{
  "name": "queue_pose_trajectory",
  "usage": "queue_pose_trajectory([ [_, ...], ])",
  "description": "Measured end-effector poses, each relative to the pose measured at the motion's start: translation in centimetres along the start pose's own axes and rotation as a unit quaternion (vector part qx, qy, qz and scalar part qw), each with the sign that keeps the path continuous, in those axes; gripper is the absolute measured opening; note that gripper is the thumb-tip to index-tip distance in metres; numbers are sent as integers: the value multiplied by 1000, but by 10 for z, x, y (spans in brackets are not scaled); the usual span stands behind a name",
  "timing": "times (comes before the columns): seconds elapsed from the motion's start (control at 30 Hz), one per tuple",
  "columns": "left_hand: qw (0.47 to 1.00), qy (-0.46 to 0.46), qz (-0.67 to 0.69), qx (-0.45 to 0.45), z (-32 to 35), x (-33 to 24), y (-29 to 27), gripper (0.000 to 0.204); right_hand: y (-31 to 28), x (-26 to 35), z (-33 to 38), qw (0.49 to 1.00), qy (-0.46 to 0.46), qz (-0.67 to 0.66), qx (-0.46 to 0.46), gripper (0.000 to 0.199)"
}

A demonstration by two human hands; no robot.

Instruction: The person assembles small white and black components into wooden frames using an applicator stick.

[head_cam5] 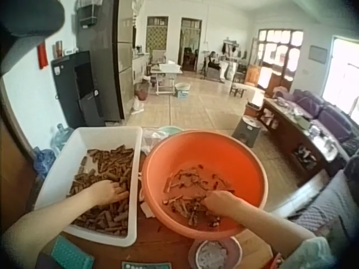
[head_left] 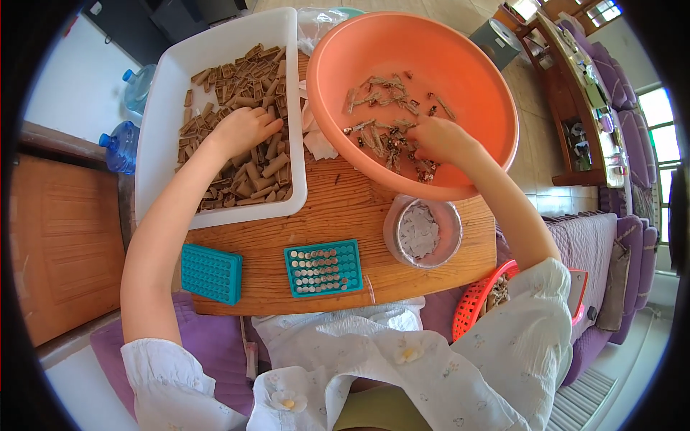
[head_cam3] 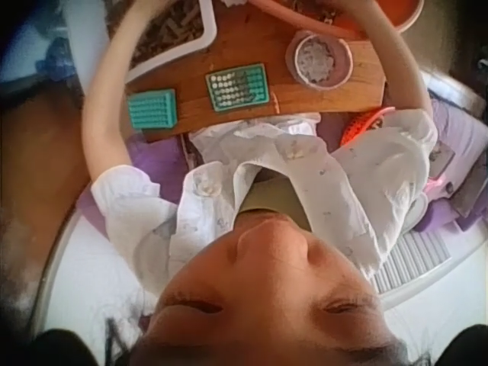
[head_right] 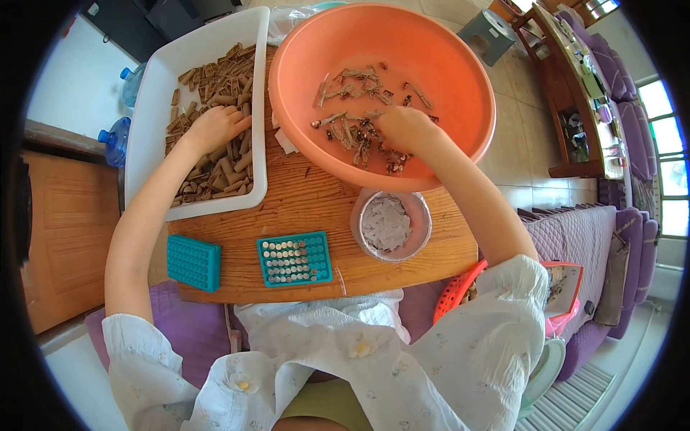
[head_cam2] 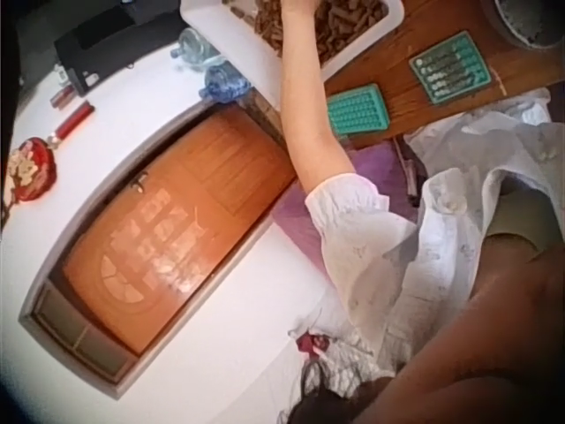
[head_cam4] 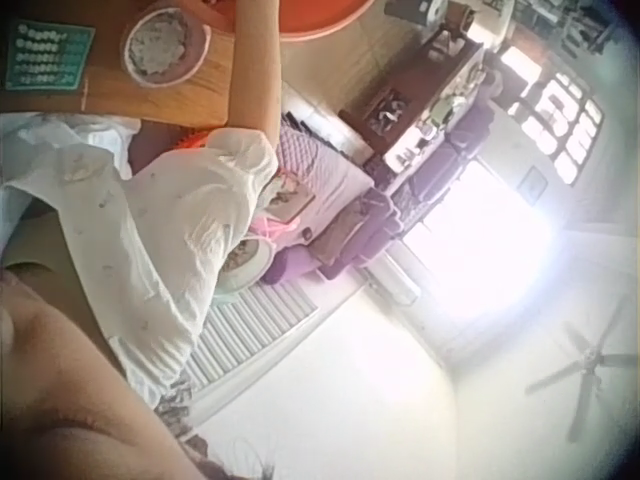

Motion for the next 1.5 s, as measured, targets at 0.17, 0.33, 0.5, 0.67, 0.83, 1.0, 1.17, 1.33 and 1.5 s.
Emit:
queue_pose_trajectory([
  [0.17,963,-183,167,-103,23,26,-41,33,16,-3,-14,990,15,37,133,20],
  [0.33,596,-432,677,13,63,38,-38,43,-32,-22,15,964,61,-257,20,18],
  [0.5,432,-387,814,-9,89,-13,-84,47,-45,-36,45,885,147,-439,-37,16],
  [0.67,379,-391,838,45,127,-71,-111,41,-69,-36,63,838,204,-474,-178,23],
  [0.83,282,-376,877,98,154,-124,-127,21,-114,-36,84,866,168,-261,-392,21],
  [1.0,248,-389,875,148,183,-158,-120,24,-142,5,100,845,129,-54,-517,22],
  [1.17,283,-385,855,201,181,-168,-118,25,-112,-24,79,855,169,-331,-361,17],
  [1.33,268,-364,883,124,182,-165,-128,23,-110,-25,85,756,111,-485,-426,17],
  [1.5,261,-399,869,132,188,-167,-129,23,-98,-27,85,728,97,-490,-470,17],
])
Point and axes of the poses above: each hand's wrist, its own z-axis away from the middle knuckle, its own y-axis out of the palm, x = y × z, the point moved 9 cm from there along -z, towards the middle knuckle, and after that the axes turned 4 degrees about -y, right-handed, at the moved point
